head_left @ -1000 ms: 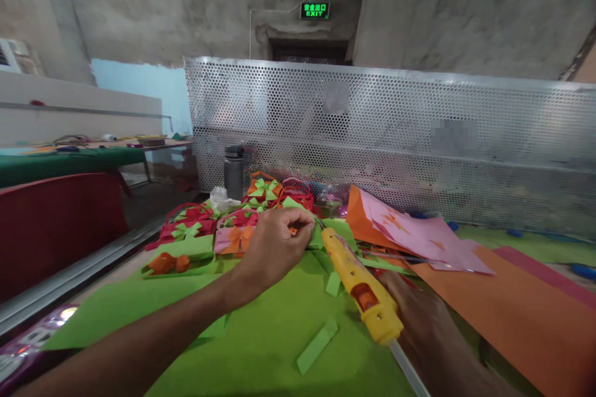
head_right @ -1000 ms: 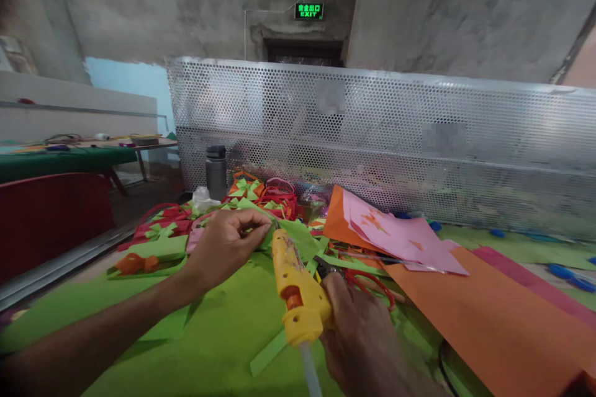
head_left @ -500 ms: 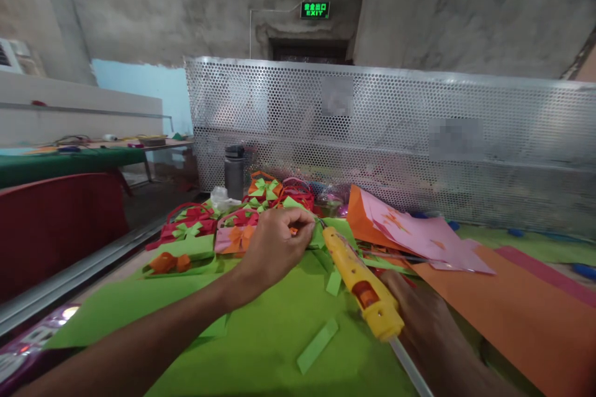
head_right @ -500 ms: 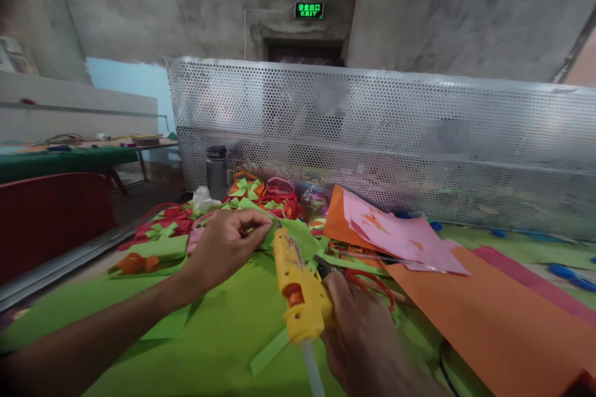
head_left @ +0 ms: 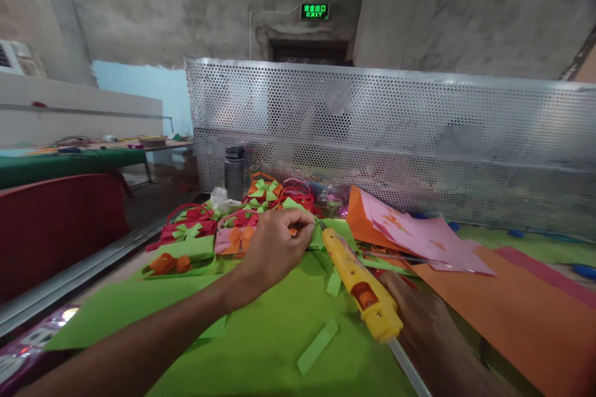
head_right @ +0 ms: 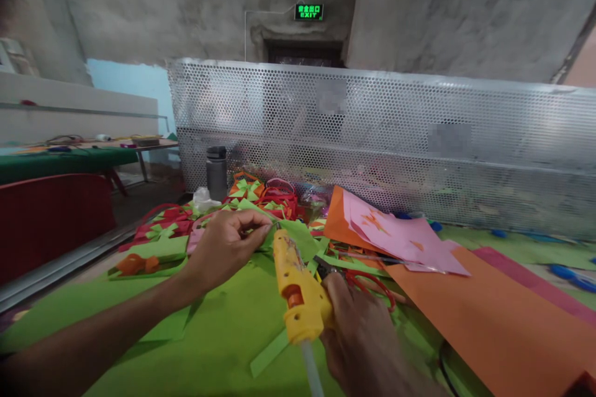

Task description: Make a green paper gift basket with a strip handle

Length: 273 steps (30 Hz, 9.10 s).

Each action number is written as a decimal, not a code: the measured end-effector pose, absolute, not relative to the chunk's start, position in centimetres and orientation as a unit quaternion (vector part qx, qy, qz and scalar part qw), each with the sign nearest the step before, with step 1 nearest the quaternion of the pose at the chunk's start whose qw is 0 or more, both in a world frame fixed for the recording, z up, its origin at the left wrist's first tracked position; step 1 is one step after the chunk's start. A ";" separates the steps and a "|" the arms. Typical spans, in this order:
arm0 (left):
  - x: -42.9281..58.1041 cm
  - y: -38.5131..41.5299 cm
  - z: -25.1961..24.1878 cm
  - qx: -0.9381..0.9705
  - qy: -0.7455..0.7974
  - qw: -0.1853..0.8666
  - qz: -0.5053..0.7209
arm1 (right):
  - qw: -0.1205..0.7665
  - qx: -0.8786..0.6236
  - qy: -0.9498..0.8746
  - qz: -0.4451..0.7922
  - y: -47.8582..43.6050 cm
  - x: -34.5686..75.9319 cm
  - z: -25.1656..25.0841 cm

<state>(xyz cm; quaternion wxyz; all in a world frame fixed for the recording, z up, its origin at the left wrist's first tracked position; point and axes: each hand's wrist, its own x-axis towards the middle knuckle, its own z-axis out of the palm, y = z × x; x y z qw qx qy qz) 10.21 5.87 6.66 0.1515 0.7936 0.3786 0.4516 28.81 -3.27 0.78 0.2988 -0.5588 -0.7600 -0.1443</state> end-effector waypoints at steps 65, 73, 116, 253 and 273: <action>10.1 6.0 6.7 0.796 0.379 0.162 0.444 | 0.303 -0.560 -0.757 -0.145 -3.3 28.8 1.1; 9.7 5.9 7.0 0.789 0.382 0.153 0.456 | 0.272 -0.571 -0.760 -0.148 -3.3 28.8 1.1; 8.4 5.0 8.9 0.834 0.335 0.296 0.325 | 0.161 -0.566 -0.808 -0.016 -0.8 30.3 0.6; 10.4 5.3 6.7 0.769 0.367 0.437 0.289 | 0.485 -0.494 -0.718 0.070 0.1 26.6 4.9; 10.4 5.5 6.2 0.756 0.352 0.461 0.303 | 0.507 -0.439 -0.741 0.034 0.2 26.5 5.1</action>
